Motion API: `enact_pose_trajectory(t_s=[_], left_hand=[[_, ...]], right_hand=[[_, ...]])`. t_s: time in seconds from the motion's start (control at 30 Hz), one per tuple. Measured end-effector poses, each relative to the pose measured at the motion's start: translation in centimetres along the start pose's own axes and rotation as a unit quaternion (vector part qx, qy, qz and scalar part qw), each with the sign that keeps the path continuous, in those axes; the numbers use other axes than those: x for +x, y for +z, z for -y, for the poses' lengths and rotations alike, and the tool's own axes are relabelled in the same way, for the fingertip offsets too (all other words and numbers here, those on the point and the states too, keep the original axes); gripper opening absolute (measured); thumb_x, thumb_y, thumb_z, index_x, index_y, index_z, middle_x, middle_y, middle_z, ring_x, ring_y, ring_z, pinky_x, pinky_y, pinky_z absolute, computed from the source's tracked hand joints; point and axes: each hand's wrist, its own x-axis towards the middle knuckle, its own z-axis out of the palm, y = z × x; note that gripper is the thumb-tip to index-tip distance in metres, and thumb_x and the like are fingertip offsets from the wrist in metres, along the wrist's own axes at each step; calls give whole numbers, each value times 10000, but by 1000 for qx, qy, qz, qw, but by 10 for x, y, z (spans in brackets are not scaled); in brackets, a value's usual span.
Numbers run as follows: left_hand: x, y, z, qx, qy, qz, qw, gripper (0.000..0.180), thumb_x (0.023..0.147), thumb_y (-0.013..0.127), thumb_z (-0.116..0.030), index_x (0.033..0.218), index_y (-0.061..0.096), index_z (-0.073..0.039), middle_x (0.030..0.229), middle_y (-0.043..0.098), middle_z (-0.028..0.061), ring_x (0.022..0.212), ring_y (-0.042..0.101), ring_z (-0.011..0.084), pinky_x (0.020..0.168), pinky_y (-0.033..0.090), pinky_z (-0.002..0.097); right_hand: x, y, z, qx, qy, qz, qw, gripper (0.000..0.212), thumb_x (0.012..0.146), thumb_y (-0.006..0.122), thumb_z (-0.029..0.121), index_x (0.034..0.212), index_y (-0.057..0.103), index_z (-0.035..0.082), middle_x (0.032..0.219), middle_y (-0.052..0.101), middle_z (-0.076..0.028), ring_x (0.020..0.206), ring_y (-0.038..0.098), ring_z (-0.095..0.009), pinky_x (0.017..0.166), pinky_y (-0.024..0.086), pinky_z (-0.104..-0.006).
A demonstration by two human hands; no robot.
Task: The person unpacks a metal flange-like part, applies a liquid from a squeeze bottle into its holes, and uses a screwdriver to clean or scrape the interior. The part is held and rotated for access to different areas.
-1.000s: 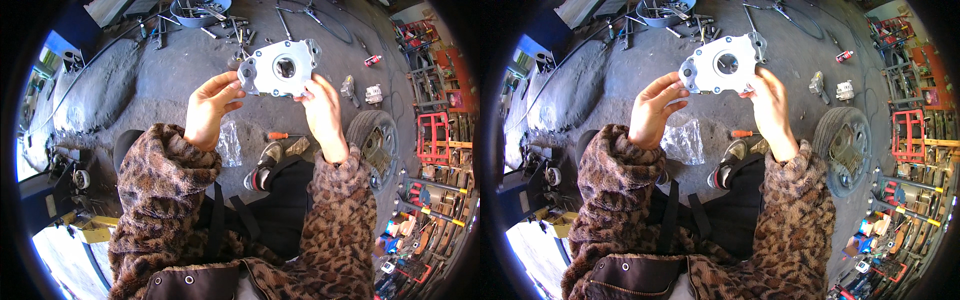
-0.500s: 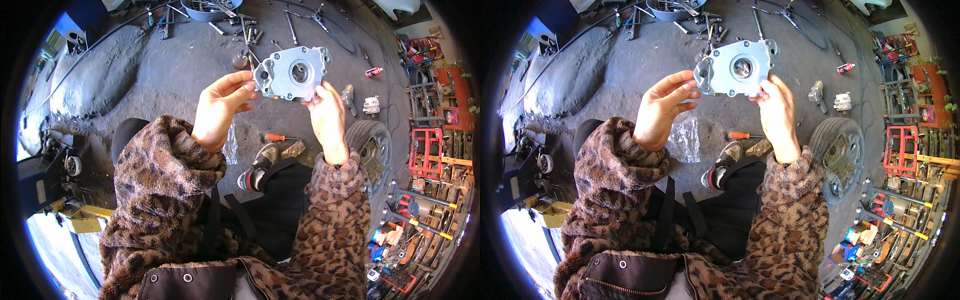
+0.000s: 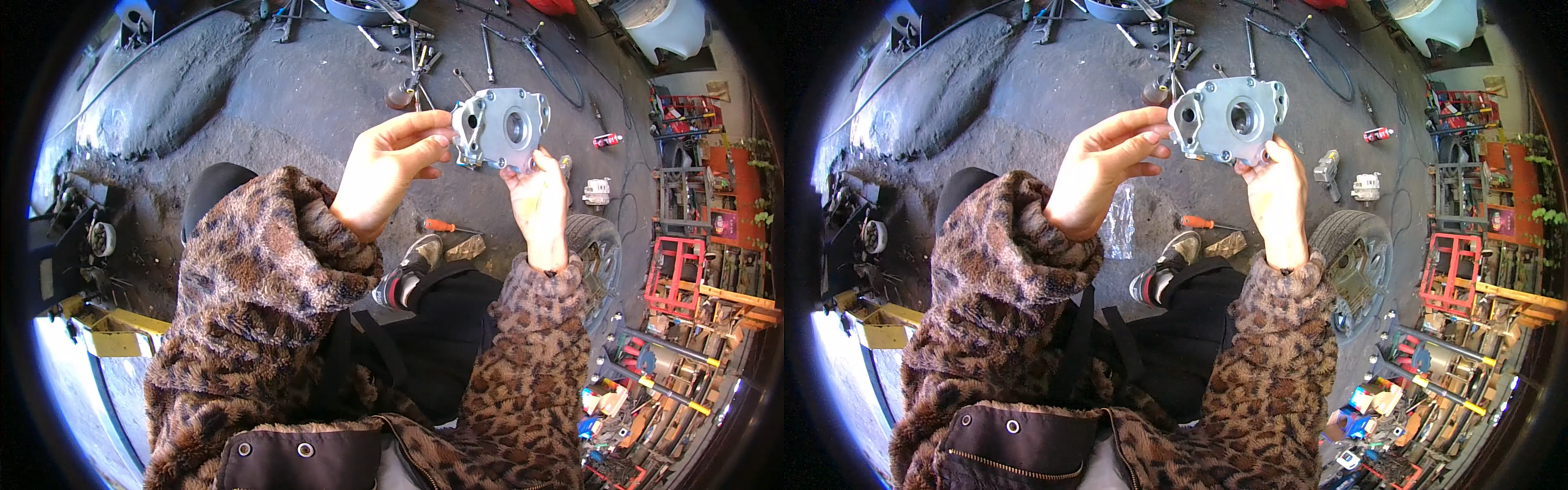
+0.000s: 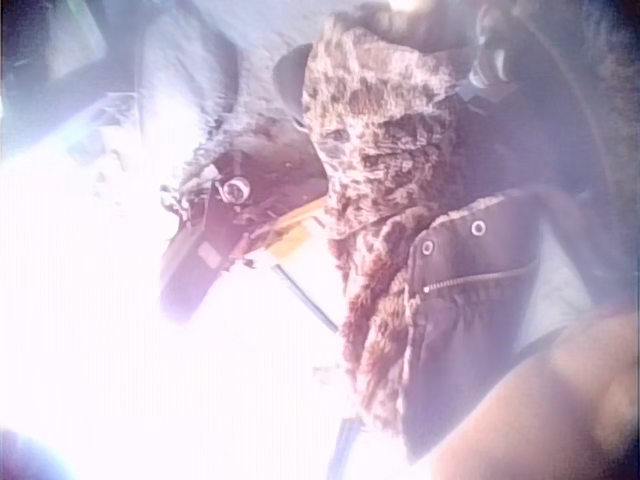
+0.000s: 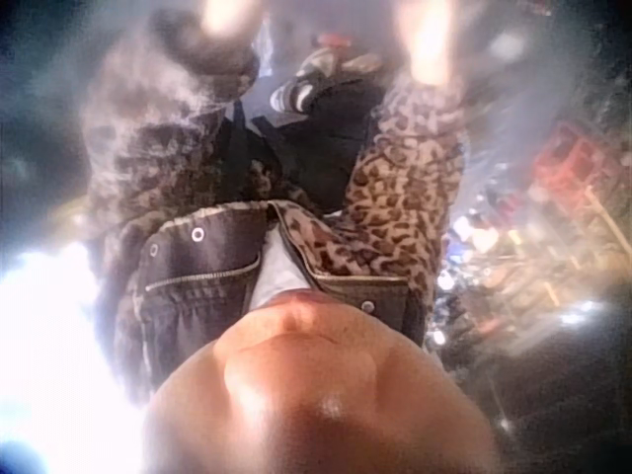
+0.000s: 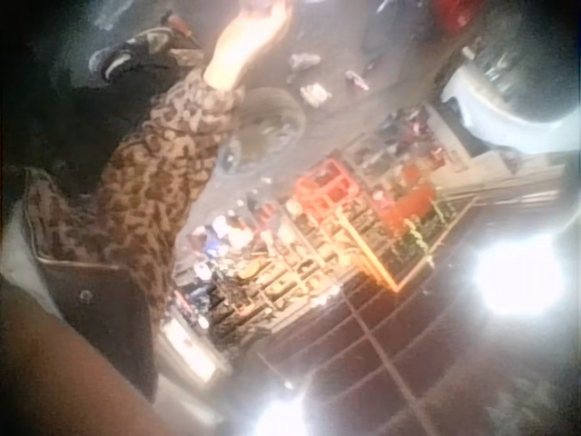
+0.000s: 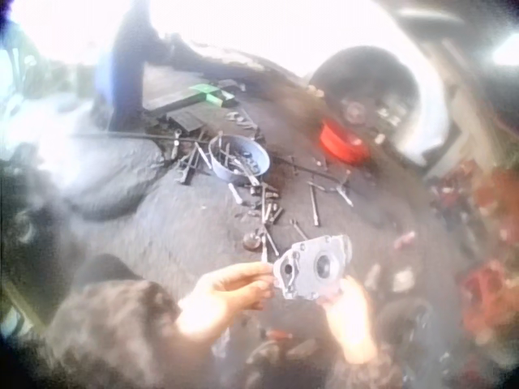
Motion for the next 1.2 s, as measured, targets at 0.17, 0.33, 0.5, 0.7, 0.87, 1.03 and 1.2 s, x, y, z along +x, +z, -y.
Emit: enact_pose_trajectory(t_s=[0.17, 0.33, 0.5, 0.7, 0.87, 1.03, 1.2], left_hand=[[0, -1, -1, 1, 14, 28, 1000, 325, 967, 641, -142, 1279, 637, -51, 1142, 707, 45, 981, 653, 131, 863, 518, 308], [-2, 0, -4, 7, 13, 50, 999, 334, 968, 632, -132, 1291, 628, -46, 1146, 708, 48, 990, 651, 136, 871, 523, 318], [-5, 1, -4, 7, 4, 49, 999, 337, 969, 630, -135, 1293, 626, -43, 1145, 708, 48, 996, 654, 143, 867, 524, 319], [-3, -1, -3, 0, 3, 37, 999, 354, 966, 633, -134, 1307, 615, -42, 1149, 704, 44, 988, 659, 145, 860, 523, 312], [-1, -4, -2, -10, 6, 34, 999, 369, 959, 642, -130, 1317, 607, -46, 1149, 701, 42, 983, 662, 141, 847, 528, 307], [0, -5, 0, -22, 6, 28, 999, 370, 955, 644, -116, 1314, 606, -37, 1149, 698, 46, 982, 668, 148, 846, 536, 311], [2, -5, 2, -16, -4, 19, 1000, 359, 967, 626, -109, 1318, 601, -34, 1158, 691, 50, 990, 669, 146, 847, 542, 308]], right_hand=[[1, -3, 1, 15, 15, -3, 1000, 271, 971, 517, 221, 1145, 564, 17, 1120, 611, -95, 960, 555, -183, 797, 463, -353], [-1, -1, 2, 26, 12, -31, 999, 276, 964, 549, 241, 1129, 569, 20, 1088, 639, -102, 890, 569, -185, 763, 466, -347], [-4, 1, 6, 25, -5, -29, 999, 251, 963, 561, 243, 1090, 577, 27, 1062, 655, -105, 844, 572, -186, 740, 466, -345], [-5, 5, 8, 19, -29, -45, 998, 191, 972, 543, 214, 1023, 579, 33, 1074, 623, -96, 889, 546, -175, 726, 452, -343], [-8, 12, 11, -4, -35, -27, 999, 278, 958, 559, 255, 1130, 585, 37, 1077, 660, -74, 885, 573, -179, 752, 471, -329], [-15, 23, 11, -6, -66, -62, 996, 170, 978, 515, 191, 934, 582, 41, 946, 607, -74, 812, 547, -167, 708, 450, -336], [-21, 28, 14, -39, -104, -38, 993, 177, 974, 520, 176, 942, 599, 20, 907, 599, -63, 785, 550, -159, 712, 456, -335]])
